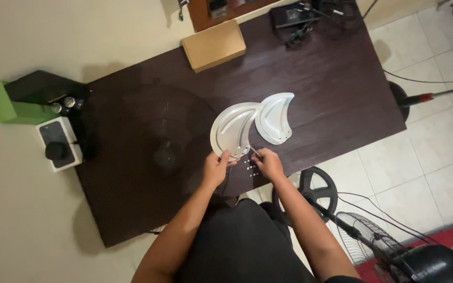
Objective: The person assembles an electric fan by attaching the front wire cage and securing the fan blades to the motor hub. They use a screwdriver to tighten screws on the cage and then install and tighten the blades one by one.
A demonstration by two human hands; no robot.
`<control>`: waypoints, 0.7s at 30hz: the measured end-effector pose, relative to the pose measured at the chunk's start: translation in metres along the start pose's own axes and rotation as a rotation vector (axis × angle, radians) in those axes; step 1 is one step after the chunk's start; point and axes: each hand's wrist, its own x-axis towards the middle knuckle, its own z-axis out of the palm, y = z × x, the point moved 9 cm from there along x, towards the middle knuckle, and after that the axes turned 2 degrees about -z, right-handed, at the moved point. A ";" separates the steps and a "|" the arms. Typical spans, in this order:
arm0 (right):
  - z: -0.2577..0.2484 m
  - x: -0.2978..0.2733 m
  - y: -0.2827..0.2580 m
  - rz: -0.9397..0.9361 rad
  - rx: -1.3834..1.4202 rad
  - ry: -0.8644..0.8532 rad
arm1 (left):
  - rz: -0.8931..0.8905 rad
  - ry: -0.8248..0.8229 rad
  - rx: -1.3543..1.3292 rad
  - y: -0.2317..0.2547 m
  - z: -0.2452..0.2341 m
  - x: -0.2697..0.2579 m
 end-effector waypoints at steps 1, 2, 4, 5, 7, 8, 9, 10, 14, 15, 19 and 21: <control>-0.003 -0.004 0.012 0.115 0.038 0.010 | 0.015 -0.007 0.028 0.004 0.005 0.000; -0.006 -0.010 0.023 0.230 0.078 0.020 | 0.016 -0.029 0.018 0.006 0.011 -0.001; -0.019 -0.021 0.034 0.314 0.259 0.065 | 0.020 -0.084 -0.001 0.013 0.028 0.000; -0.030 -0.030 0.034 0.285 0.400 0.101 | -0.014 -0.129 -0.026 0.014 0.040 -0.001; -0.054 -0.053 0.034 0.239 0.607 0.173 | -0.085 -0.225 -0.072 0.016 0.067 -0.005; -0.068 -0.067 0.035 0.225 0.673 0.207 | -0.088 -0.271 -0.039 0.019 0.082 -0.008; -0.081 -0.083 0.034 0.214 0.739 0.250 | -0.096 -0.323 -0.004 0.022 0.099 -0.014; -0.094 -0.100 0.036 0.248 0.741 0.282 | -0.102 -0.376 0.031 0.024 0.117 -0.021; -0.139 -0.177 0.038 0.375 0.776 0.435 | -0.071 -0.560 0.020 0.035 0.193 -0.055; -0.146 -0.196 0.037 0.400 0.792 0.469 | -0.065 -0.631 0.010 0.038 0.212 -0.067; -0.184 -0.256 0.023 0.271 0.752 0.697 | -0.115 -0.825 0.053 0.035 0.272 -0.113; -0.191 -0.289 0.034 0.417 0.687 0.806 | -0.080 -0.913 0.103 0.032 0.293 -0.138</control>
